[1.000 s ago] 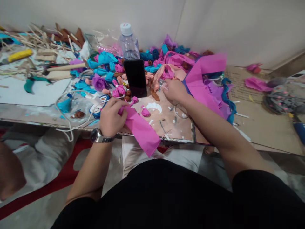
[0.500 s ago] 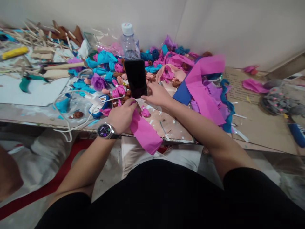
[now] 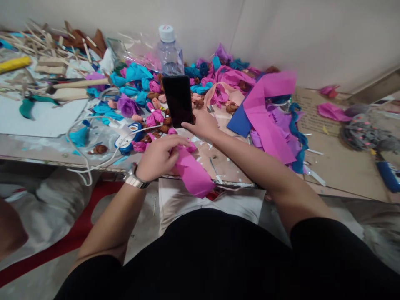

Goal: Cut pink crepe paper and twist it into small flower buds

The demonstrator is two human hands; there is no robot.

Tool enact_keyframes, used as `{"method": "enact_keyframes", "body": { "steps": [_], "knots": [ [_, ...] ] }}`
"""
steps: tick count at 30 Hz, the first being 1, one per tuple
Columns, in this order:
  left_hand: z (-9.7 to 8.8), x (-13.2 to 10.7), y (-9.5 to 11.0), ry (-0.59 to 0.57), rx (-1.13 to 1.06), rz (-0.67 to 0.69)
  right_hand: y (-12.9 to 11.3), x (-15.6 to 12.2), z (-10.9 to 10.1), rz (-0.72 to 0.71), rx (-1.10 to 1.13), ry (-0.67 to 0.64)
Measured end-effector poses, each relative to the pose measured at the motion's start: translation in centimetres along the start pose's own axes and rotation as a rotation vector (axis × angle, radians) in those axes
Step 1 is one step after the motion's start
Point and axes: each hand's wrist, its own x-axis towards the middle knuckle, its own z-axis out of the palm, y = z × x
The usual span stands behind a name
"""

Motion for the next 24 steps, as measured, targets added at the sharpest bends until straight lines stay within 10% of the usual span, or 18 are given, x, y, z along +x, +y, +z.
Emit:
{"method": "enact_keyframes", "body": {
  "steps": [14, 24],
  "knots": [
    [-0.9, -1.7, 2.8, 0.047, -0.726, 0.124, 0.2, 0.2, 0.1, -0.009, 0.016, -0.032],
    [-1.5, -2.1, 6.7, 0.077, -0.786, 0.405, 0.0, 0.0, -1.6, -0.07, 0.193, -0.024]
  ]
}}
